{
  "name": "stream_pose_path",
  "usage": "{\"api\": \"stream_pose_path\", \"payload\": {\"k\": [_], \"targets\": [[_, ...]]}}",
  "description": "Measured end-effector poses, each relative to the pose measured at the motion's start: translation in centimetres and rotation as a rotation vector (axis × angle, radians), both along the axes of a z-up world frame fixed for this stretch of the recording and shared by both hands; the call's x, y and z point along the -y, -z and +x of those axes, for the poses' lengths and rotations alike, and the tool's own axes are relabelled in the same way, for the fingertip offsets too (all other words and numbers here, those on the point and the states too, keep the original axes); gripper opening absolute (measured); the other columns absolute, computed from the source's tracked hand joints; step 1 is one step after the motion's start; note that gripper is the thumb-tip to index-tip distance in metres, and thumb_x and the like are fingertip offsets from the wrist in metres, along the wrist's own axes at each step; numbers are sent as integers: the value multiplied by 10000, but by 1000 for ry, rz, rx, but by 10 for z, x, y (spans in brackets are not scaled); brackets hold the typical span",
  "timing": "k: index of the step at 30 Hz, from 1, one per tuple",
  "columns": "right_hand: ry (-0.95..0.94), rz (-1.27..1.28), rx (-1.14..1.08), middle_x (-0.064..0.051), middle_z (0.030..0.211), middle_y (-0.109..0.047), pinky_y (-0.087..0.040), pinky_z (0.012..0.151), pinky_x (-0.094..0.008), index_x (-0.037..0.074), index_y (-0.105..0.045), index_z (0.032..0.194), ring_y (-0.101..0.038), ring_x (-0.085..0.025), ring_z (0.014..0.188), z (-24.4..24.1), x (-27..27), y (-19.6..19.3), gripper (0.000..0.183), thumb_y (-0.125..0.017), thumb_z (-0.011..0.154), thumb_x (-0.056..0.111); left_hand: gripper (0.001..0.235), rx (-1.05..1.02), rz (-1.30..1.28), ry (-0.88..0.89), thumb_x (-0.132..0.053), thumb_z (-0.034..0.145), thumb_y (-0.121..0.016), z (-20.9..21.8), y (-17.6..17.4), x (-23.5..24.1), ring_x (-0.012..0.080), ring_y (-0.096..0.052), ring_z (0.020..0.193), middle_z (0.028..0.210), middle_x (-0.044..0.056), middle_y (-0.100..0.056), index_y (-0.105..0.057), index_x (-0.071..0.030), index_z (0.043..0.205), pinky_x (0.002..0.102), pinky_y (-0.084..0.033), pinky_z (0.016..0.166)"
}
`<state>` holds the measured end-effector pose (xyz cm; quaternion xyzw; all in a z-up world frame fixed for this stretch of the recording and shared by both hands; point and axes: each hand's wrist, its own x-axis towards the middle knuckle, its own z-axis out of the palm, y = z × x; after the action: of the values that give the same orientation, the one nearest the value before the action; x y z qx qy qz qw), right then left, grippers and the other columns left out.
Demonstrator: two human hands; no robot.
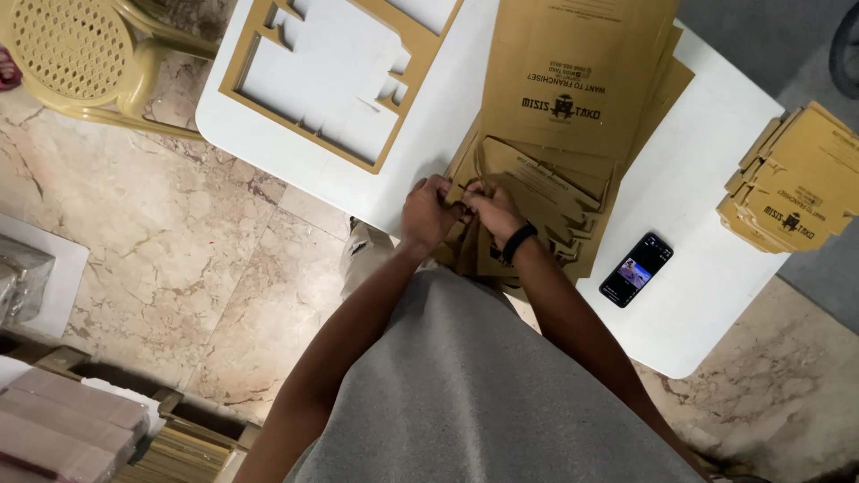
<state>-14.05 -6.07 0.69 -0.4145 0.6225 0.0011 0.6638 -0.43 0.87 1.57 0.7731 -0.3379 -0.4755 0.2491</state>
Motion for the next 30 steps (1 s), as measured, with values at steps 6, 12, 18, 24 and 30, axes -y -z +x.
{"api": "stream_pose_path", "payload": {"k": [6, 12, 18, 24, 30], "targets": [[-112, 23, -166, -248, 1621, -320, -277, 1238, -553, -44, -248, 1592, -306, -371, 1522, 44, 5, -85, 1171, -708, 852, 738, 295, -302, 19, -155, -213, 892, -674, 9, 19, -10, 344, -651, 1179, 1130, 145, -677, -687, -82, 1157, 501, -530, 1001], [-149, -57, -167, -263, 1572, -392, -346, 1203, -537, -54, -320, 1557, -375, -378, 1482, 31, 5, -64, 994, -700, 912, 600, 377, -653, 37, -270, -67, 863, -560, 22, 31, -14, 208, -645, 960, 1000, 127, -697, -728, -7, 1196, 377, -583, 879], [-87, -173, -8, -144, 1194, -577, -460, 1038, -486, 18, -607, 1329, -537, -296, 1190, 10, 1, -32, 451, -554, 956, 266, 317, -475, 19, -109, -165, 927, -641, 35, 20, -6, 161, -669, 879, 908, 98, -701, -738, -119, 1226, 355, -593, 797], [-86, -45, -93, -160, 1449, -432, -405, 1110, -536, -68, -298, 1568, -422, -297, 1342, -11, 2, 37, 817, -519, 940, 405, 405, -201, -25, 84, -223, 830, -767, 25, 0, 9, 396, -705, 1072, 1092, 247, -723, -725, -23, 1179, 503, -603, 884], [-77, -14, -132, -98, 1364, -478, -435, 1026, -539, -35, -417, 1491, -465, -283, 1253, -13, 8, 53, 817, -614, 853, 435, 367, -168, -35, 154, -174, 811, -762, 26, 5, 14, 401, -696, 1093, 1101, 227, -727, -725, -15, 1139, 508, -599, 904]]}}
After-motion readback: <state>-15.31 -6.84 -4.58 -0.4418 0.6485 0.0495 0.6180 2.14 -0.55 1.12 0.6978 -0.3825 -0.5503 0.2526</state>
